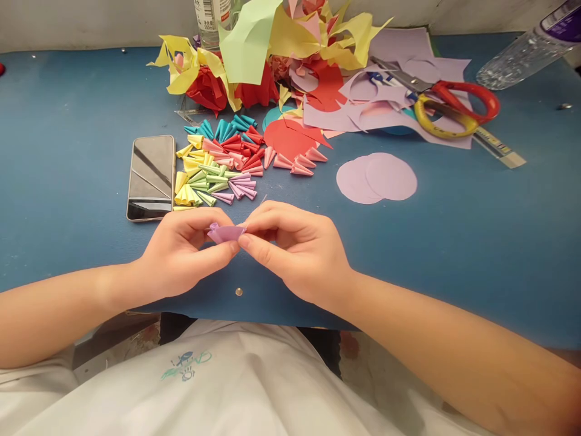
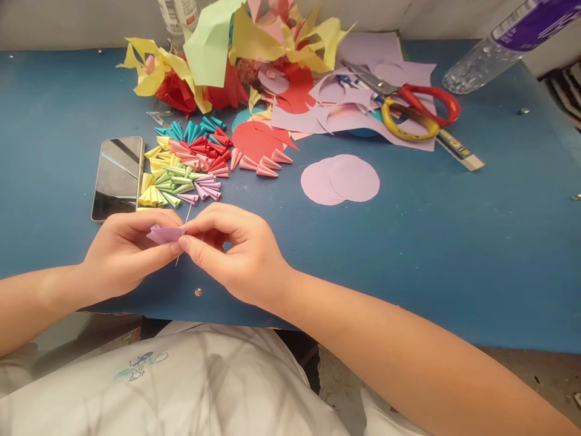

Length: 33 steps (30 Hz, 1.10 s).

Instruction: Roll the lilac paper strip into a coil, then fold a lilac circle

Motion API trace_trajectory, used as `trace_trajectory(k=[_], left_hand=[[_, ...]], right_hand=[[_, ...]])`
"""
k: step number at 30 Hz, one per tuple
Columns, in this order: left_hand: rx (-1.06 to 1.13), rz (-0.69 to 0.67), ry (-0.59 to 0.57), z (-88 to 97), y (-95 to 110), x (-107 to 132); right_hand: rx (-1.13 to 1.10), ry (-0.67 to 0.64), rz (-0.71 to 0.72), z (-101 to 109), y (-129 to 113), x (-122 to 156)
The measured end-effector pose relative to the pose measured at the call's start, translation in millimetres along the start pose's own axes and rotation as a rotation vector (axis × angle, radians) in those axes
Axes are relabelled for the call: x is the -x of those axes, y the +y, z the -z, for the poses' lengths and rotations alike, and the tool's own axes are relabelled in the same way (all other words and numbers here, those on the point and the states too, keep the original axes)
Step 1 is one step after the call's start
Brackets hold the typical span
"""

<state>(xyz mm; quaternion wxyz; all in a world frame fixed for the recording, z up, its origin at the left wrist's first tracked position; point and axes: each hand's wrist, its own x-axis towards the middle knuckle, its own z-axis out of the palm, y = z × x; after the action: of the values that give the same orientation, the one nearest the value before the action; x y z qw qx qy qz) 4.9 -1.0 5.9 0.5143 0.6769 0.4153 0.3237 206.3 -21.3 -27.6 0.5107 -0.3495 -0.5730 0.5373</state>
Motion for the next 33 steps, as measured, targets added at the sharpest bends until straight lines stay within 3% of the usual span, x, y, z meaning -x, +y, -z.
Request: trace_trajectory(k=[14, 25, 33], left_hand=[[-0.034, -0.031, 0.009, -2.7, -1.2, 0.6], [0.002, -0.042, -0.015, -1.9, -2.1, 1.0], [-0.018, -0.026, -0.029, -1.0, -1.8, -0.3]], right_hand=[[-0.108, 0.06, -0.177, -6.4, 1.5, -0.2], [-0.006, -0.011, 0.016, 0.3, -1.1, 1.8], [0.05, 0.056, 0.011, -2.6, 0.2, 1.9]])
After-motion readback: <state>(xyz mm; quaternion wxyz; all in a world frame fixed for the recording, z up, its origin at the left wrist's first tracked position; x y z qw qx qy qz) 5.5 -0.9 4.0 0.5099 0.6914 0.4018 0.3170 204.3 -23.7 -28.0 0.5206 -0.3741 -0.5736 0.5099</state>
